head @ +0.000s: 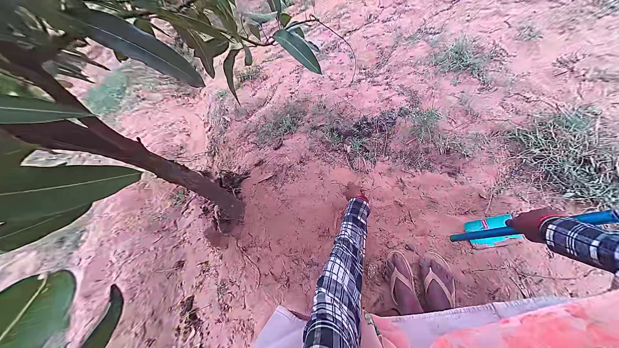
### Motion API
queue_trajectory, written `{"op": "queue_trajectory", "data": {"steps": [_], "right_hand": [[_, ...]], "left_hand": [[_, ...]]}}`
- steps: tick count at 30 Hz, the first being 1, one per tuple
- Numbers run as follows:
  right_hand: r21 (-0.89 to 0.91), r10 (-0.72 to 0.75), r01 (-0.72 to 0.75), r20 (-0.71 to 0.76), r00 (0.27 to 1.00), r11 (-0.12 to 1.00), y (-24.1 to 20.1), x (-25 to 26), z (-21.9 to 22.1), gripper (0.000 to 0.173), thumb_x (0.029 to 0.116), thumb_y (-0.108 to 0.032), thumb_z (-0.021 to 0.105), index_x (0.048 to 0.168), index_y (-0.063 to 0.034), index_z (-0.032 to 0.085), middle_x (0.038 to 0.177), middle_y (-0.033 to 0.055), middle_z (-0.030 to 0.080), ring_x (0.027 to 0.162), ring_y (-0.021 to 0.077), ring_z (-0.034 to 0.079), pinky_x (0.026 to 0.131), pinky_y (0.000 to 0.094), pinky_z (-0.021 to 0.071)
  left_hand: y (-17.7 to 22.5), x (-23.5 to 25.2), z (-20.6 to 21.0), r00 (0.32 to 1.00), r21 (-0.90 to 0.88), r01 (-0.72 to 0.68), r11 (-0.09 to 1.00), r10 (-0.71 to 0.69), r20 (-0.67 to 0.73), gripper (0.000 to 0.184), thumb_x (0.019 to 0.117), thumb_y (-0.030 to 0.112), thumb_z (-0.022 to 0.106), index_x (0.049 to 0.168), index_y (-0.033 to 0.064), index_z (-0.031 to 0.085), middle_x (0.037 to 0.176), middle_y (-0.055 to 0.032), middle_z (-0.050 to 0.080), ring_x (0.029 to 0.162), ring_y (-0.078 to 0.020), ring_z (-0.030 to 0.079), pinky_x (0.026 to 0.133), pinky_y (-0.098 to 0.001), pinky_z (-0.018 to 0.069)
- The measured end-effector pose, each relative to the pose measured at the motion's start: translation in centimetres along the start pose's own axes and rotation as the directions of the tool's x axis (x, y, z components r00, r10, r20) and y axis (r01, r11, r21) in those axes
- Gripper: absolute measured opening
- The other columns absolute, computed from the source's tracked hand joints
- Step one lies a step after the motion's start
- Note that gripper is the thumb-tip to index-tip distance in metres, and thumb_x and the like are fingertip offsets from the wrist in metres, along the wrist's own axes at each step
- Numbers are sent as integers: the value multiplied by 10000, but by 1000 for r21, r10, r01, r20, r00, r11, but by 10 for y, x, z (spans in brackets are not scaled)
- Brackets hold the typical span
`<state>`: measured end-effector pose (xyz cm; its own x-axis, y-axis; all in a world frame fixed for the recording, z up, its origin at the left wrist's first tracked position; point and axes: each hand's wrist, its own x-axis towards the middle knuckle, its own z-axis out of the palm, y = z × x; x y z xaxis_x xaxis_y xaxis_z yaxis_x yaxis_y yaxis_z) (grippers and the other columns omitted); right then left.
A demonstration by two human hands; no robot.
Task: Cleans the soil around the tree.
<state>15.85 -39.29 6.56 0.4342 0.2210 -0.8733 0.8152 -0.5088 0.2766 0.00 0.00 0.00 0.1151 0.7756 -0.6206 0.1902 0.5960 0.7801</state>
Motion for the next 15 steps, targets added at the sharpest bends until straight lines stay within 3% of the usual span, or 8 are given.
{"op": "queue_trajectory", "data": {"steps": [2,4,6,8,10,11,13,15], "right_hand": [[0,-2,2,-19,1000,1000,-1,-1,1,358,966,-102,646,1323,-81,631,1227,257,677,1145,483,648,877,682,504],[2,-11,11,-33,999,1000,0,3,4,357,963,-104,649,1319,-84,631,1217,258,679,1137,486,650,868,679,506],[8,-7,8,-43,999,1000,4,5,6,359,958,-104,656,1315,-87,635,1204,259,683,1126,485,654,856,679,511],[30,-3,4,-45,999,1000,7,3,6,364,955,-106,662,1317,-87,635,1205,263,682,1123,488,654,848,689,509],[46,2,0,-42,999,999,6,-4,4,357,962,-105,646,1318,-80,635,1214,261,680,1133,485,652,849,692,508],[47,4,-1,-44,999,999,6,-6,1,355,964,-106,640,1318,-77,632,1215,259,678,1136,482,651,850,689,509],[55,-4,7,-59,998,998,6,-6,1,334,964,-93,643,1296,-60,644,1197,262,680,1129,485,650,846,686,509],[67,-12,16,-57,998,998,6,-9,2,305,975,-88,637,1276,-42,652,1191,264,680,1130,482,649,850,676,509]], "left_hand": [[-3,-43,62,997,-53,2,999,3,82,540,1131,430,315,1135,-28,601,906,-141,587,739,-213,587,702,-384,533],[-1,-110,122,927,-22,-72,997,75,367,487,1138,399,296,1197,5,576,971,-116,629,817,-174,653,760,-323,568],[13,-180,156,623,202,-330,922,52,781,595,1132,399,363,1576,3,340,1509,-227,517,1396,-299,518,1183,-467,398],[23,-240,172,338,276,-497,823,-109,935,775,1081,333,546,1672,117,94,1645,-231,337,1514,-392,351,1210,-597,316],[7,-266,171,156,210,-354,911,-164,974,738,1052,111,582,1667,205,183,1647,-156,367,1485,-378,395,1143,-620,381],[-7,-264,166,124,205,-289,935,-175,977,666,1055,64,554,1642,197,270,1593,-148,454,1433,-370,471,1103,-611,424],[-34,-239,142,218,290,-361,886,-222,950,504,1078,78,516,1568,121,412,1465,-173,580,1308,-324,593,1056,-518,485],[-57,-189,105,347,441,-668,600,-274,897,461,1079,124,510,1532,51,460,1470,-193,571,1334,-292,580,1118,-454,455]]}}
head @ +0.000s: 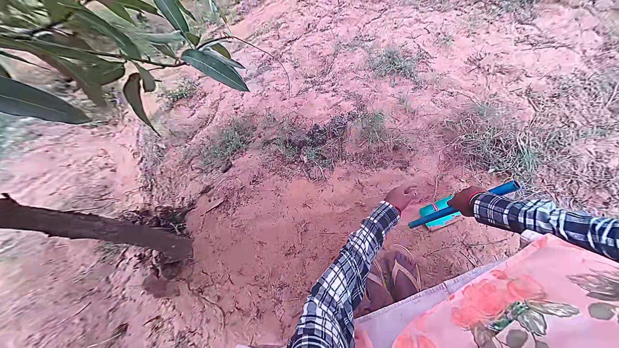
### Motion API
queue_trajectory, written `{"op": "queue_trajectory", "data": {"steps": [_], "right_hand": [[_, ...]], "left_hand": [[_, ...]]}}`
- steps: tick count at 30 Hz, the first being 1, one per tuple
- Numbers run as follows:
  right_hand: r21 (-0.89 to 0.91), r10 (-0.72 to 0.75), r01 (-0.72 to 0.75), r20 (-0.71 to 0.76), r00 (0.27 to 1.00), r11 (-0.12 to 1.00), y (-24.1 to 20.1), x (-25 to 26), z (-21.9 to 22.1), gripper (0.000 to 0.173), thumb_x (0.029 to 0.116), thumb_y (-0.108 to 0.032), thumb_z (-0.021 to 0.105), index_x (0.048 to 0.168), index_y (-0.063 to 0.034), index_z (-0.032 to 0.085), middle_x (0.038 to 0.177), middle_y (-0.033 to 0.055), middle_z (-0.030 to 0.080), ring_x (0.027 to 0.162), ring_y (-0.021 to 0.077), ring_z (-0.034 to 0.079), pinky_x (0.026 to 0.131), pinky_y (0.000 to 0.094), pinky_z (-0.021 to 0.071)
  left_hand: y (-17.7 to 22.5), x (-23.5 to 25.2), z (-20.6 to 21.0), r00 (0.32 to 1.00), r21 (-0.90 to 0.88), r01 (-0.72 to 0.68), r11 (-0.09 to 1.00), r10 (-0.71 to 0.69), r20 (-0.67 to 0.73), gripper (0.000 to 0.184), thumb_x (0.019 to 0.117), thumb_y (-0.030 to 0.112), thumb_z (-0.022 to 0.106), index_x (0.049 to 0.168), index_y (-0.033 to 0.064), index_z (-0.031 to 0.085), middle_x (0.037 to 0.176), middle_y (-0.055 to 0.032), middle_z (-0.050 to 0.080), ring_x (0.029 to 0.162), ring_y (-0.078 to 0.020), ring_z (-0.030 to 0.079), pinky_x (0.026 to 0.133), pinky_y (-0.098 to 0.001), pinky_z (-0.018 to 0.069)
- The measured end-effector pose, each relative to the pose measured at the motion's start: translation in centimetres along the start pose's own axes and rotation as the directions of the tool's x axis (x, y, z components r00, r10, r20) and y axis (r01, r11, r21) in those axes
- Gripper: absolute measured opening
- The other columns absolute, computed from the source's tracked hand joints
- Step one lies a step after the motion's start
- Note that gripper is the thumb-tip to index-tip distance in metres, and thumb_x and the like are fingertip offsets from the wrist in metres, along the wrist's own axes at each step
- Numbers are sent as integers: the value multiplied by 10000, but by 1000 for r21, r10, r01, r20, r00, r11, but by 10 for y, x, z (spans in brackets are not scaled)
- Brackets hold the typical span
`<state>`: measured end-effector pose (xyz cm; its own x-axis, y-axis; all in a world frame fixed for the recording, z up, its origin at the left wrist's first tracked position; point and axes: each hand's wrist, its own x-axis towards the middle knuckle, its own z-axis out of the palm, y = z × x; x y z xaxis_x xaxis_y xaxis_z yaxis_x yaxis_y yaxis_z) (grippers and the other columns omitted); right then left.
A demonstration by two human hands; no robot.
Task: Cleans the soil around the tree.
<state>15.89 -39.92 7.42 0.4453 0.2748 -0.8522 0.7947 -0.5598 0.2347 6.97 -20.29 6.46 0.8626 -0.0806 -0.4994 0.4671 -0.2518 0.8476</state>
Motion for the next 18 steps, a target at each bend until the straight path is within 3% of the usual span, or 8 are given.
{"op": "queue_trajectory", "data": {"steps": [2,4,7,9,11,15,17,18], "right_hand": [[-6,-12,12,3,1000,1000,2,-1,0,299,975,-76,632,1270,-31,654,1199,259,680,1140,471,649,858,664,511],[-12,-20,20,1,1000,1000,4,-1,1,299,973,-75,630,1267,-27,652,1204,254,680,1145,463,650,855,661,515],[-1,-29,29,-11,1000,1000,8,3,1,312,967,-75,635,1275,-27,649,1210,261,677,1151,472,647,867,674,509],[-3,-29,29,-13,999,1000,9,5,2,316,968,-80,636,1280,-35,646,1205,265,678,1142,479,649,862,681,508],[-19,-20,20,-20,1000,1000,8,8,4,325,966,-93,638,1288,-48,644,1199,265,681,1128,479,656,849,683,512],[-53,5,-6,-17,1000,999,9,10,6,379,967,-110,639,1345,-96,622,1226,260,676,1137,485,651,863,689,508],[-58,12,-14,-24,1000,998,10,11,8,387,957,-108,651,1343,-121,629,1205,253,689,1118,485,661,849,697,509],[-56,12,-14,-31,999,998,11,13,8,392,954,-103,653,1345,-126,632,1203,257,691,1113,495,661,844,705,504]], "left_hand": [[-70,-18,-31,984,476,179,861,-154,-91,541,1043,207,583,1549,66,448,1558,-223,471,1433,-356,486,1186,-517,392],[-130,-49,-68,901,644,433,631,-293,-319,663,984,284,670,1582,147,419,1660,-254,276,1509,-465,316,1185,-639,327],[-199,-104,-128,713,553,692,464,-315,-627,755,932,290,731,1595,158,396,1697,-264,150,1544,-512,181,1162,-714,294],[-238,-134,-155,604,454,781,428,-338,-722,864,878,347,793,1607,160,368,1706,-249,121,1557,-489,157,1166,-711,291],[-267,-153,-165,570,404,802,440,-361,-738,976,824,399,847,1623,173,333,1714,-240,90,1548,-485,193,1199,-658,280],[-277,-147,-154,536,320,799,509,-362,-763,897,794,319,864,1580,273,434,1722,-195,115,1477,-523,323,1076,-656,443],[-255,-142,-145,551,303,808,506,-463,-695,827,897,252,776,1614,240,364,1715,-236,91,1498,-544,268,1112,-652,420],[-243,-140,-140,554,309,816,488,-508,-660,748,992,208,647,1642,225,278,1713,-253,43,1517,-544,222,1149,-644,375]]}}
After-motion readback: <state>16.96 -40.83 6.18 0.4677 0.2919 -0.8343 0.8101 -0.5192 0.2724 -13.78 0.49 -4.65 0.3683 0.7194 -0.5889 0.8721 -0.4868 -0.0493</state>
